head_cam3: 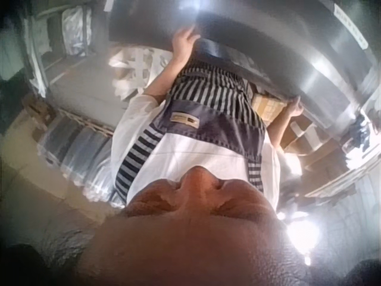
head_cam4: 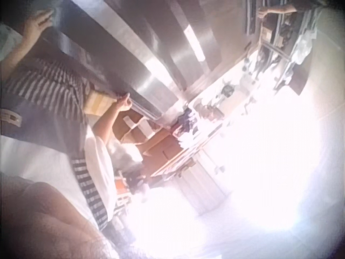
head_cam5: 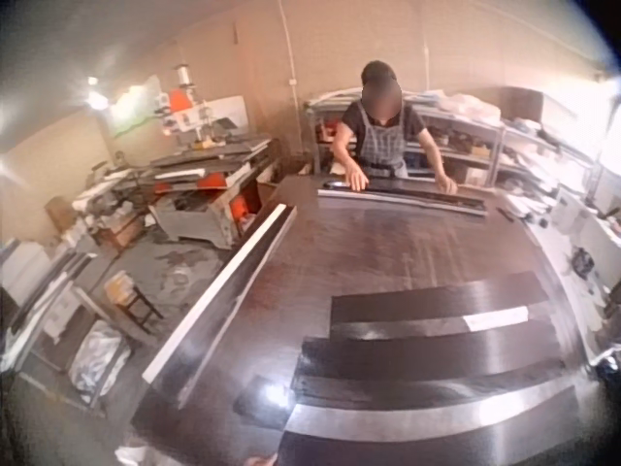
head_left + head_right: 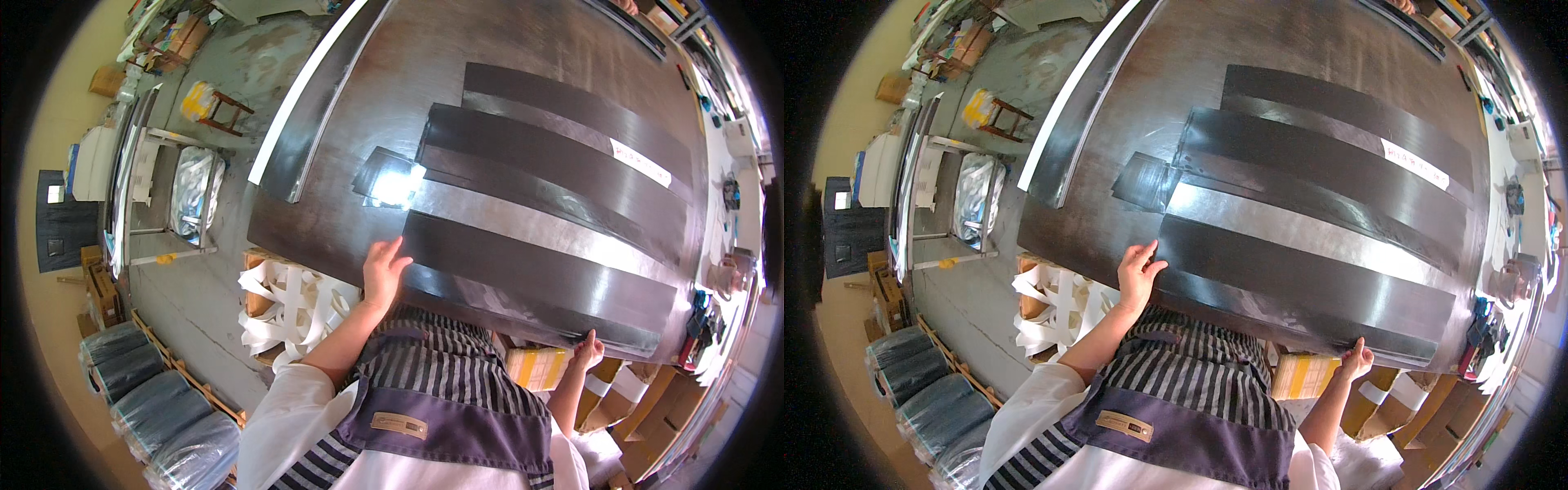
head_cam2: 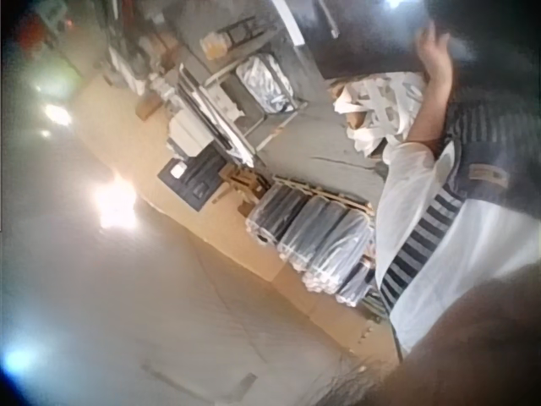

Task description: The person picks up small, dark rectangular metal sheets from a pile on a large workbench. They place each sheet onto a larger, shiny metal surface, aligning it with other sheets already arranged there. The person repeats this process, handling the sheets one by one to build a neat stack.

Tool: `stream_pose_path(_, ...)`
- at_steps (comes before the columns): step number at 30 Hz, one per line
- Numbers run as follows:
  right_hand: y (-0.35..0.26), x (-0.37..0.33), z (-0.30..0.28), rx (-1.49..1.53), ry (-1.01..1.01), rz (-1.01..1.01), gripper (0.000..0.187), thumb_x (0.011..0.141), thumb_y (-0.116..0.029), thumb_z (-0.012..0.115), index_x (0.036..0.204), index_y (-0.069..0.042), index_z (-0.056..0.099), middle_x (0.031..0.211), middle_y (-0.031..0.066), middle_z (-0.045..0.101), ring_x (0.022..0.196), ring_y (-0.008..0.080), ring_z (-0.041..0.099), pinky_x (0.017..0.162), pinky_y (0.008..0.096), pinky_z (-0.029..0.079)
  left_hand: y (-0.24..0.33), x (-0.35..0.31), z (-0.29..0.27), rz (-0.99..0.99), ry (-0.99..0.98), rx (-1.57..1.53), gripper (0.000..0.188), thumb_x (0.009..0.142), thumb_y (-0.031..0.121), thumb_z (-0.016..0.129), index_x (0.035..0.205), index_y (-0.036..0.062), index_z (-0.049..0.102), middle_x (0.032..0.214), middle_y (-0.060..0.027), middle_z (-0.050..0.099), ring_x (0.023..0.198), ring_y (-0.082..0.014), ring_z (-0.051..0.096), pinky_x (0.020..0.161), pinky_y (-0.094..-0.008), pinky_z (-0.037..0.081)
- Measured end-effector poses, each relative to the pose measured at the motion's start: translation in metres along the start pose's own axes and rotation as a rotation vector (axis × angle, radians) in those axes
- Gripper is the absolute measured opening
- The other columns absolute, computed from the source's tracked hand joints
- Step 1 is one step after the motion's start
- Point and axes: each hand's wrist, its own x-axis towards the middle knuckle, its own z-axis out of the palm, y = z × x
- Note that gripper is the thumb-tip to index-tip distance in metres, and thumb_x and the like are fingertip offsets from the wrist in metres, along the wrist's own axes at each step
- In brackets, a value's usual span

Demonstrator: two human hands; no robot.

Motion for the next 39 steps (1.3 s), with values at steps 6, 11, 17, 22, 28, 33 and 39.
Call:
stream_pose_path(6, 0.012, -0.005, -0.010, 0.117, 0.035, -0.003, 0.027, 0.094, -0.026, 0.062, 0.078, -0.011, 0.047, 0.060, -0.0025, 0.044, 0.044, 0.0062, 0.038, 0.037, 0.0211, 0.032, -0.002, 0.048, -0.029, -0.072, -0.006, 0.044, 0.033, 0.082, 0.014, 0.071, 0.113, 0.0058, 0.063, 0.093, -0.0124, 0.058, 0.075, -0.0243, 0.058, 0.068, -0.0366, 0.049)
stream_pose_path(11, -0.025, -0.050, 0.028, -0.090, -0.187, -0.339, 0.009, 0.096, -0.014, 0.057, 0.095, -0.006, 0.055, 0.068, -0.0016, 0.048, 0.055, 0.0064, 0.042, 0.047, 0.0212, 0.036, -0.037, 0.123, -0.033, -0.041, 0.109, 0.164, 0.044, 0.072, 0.005, 0.075, 0.113, 0.0049, 0.058, 0.100, -0.0131, 0.057, 0.088, -0.0296, 0.056, 0.079, -0.0388, 0.046)
stream_pose_path(17, -0.067, -0.130, 0.086, -0.055, -0.596, -0.372, 0.007, 0.095, -0.009, 0.057, 0.100, -0.005, 0.057, 0.073, -0.0024, 0.052, 0.060, 0.0057, 0.046, 0.053, 0.0204, 0.039, -0.042, 0.152, -0.021, -0.275, 0.040, 0.320, 0.059, 0.060, 0.022, 0.088, 0.104, -0.0009, 0.055, 0.109, -0.0230, 0.052, 0.103, -0.0374, 0.052, 0.089, -0.0424, 0.045)
stream_pose_path(22, -0.065, -0.164, 0.106, -0.111, -0.731, -0.394, 0.009, 0.093, -0.007, 0.058, 0.101, -0.003, 0.057, 0.074, -0.0014, 0.053, 0.058, 0.0050, 0.047, 0.053, 0.0205, 0.042, -0.028, 0.157, -0.028, -0.335, -0.020, 0.418, 0.054, 0.061, 0.028, 0.089, 0.096, -0.0001, 0.058, 0.109, -0.0202, 0.053, 0.101, -0.0351, 0.055, 0.088, -0.0405, 0.047)
stream_pose_path(28, -0.075, -0.176, 0.106, -0.191, -0.807, -0.391, 0.009, 0.091, -0.004, 0.059, 0.100, -0.001, 0.058, 0.075, -0.0013, 0.056, 0.062, 0.0049, 0.049, 0.055, 0.0208, 0.043, -0.003, 0.155, -0.042, -0.445, -0.135, 0.392, 0.047, 0.065, 0.026, 0.086, 0.095, 0.0013, 0.060, 0.107, -0.0168, 0.055, 0.099, -0.0343, 0.059, 0.083, -0.0421, 0.050)
stream_pose_path(33, -0.077, -0.189, 0.116, -0.216, -0.856, -0.420, 0.010, 0.090, -0.003, 0.059, 0.100, -0.001, 0.059, 0.075, -0.0004, 0.057, 0.063, 0.0058, 0.051, 0.056, 0.0219, 0.045, -0.010, 0.146, -0.039, -0.239, 0.026, 0.500, 0.054, 0.063, 0.019, 0.087, 0.104, 0.0021, 0.057, 0.107, -0.0162, 0.053, 0.101, -0.0346, 0.056, 0.085, -0.0422, 0.048)
stream_pose_path(39, -0.084, -0.209, 0.125, -0.282, -0.918, -0.435, 0.013, 0.089, -0.005, 0.061, 0.101, -0.001, 0.060, 0.076, 0.0019, 0.060, 0.064, 0.0077, 0.053, 0.059, 0.0234, 0.046, -0.008, 0.138, -0.039, -0.132, 0.147, 0.466, 0.077, 0.061, 0.014, 0.087, 0.125, 0.0027, 0.047, 0.114, -0.0190, 0.049, 0.107, -0.0355, 0.053, 0.090, -0.0426, 0.046)
